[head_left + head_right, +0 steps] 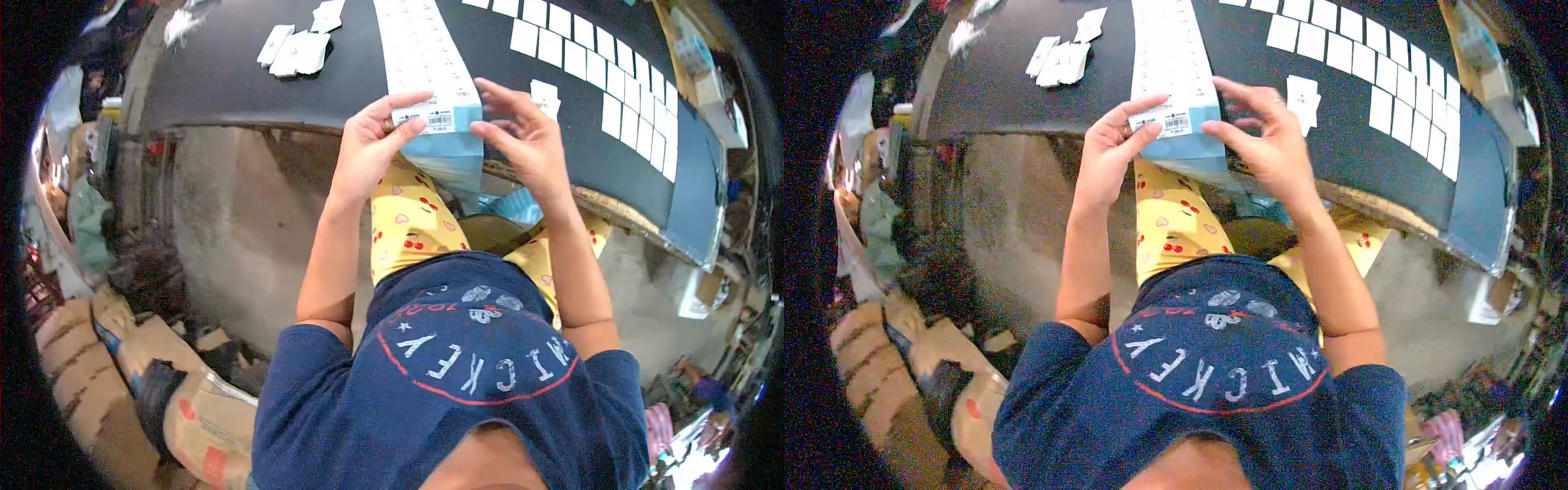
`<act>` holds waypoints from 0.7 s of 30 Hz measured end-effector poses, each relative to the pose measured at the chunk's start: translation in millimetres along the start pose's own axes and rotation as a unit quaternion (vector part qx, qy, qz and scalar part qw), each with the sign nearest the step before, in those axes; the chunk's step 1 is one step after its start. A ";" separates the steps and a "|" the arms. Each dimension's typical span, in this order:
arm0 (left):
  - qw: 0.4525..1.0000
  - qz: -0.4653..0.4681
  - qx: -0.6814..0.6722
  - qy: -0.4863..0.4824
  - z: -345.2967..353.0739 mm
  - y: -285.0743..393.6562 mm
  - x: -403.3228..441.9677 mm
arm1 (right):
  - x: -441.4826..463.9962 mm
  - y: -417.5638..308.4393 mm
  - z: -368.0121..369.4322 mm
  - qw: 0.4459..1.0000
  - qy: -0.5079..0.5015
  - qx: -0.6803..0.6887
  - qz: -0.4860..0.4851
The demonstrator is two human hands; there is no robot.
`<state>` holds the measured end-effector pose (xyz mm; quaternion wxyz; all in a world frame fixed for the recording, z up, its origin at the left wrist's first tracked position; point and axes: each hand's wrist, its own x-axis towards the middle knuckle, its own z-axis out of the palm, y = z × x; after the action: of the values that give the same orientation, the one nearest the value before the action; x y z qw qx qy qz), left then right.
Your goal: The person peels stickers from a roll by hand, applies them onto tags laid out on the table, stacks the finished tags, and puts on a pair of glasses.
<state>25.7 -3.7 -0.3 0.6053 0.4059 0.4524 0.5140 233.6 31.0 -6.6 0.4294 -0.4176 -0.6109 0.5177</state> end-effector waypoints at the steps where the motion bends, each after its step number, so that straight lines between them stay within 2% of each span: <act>1: 1.000 0.011 -0.015 -0.013 -1.5 0.0 -2.5 | 2.2 -6.5 7.8 0.998 -0.022 0.006 0.051; 3: 0.999 0.024 -0.021 -0.013 -5.7 -2.4 -2.5 | 7.8 -11.4 20.1 0.989 -0.055 0.104 0.085; 5: 0.997 0.067 -0.031 0.018 -6.4 -4.7 -5.8 | 10.5 -12.0 26.0 0.991 -0.047 0.093 0.090; 7: 0.997 0.052 -0.048 0.007 -11.1 -2.2 -10.5 | 10.6 -9.0 27.1 0.989 -0.029 0.114 0.091; 9: 1.000 0.021 -0.022 -0.002 -13.9 -4.9 -10.8 | 11.9 -10.0 29.3 0.992 -0.028 0.087 0.085; 21: 0.999 0.017 0.028 -0.036 -20.6 -12.4 -3.7 | 10.5 -13.5 30.1 0.996 -0.040 0.013 0.082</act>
<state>8.7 -8.6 -17.1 0.6004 0.4487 0.4379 0.4965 200.9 31.3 4.9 0.3655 -0.4397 -0.5846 0.5756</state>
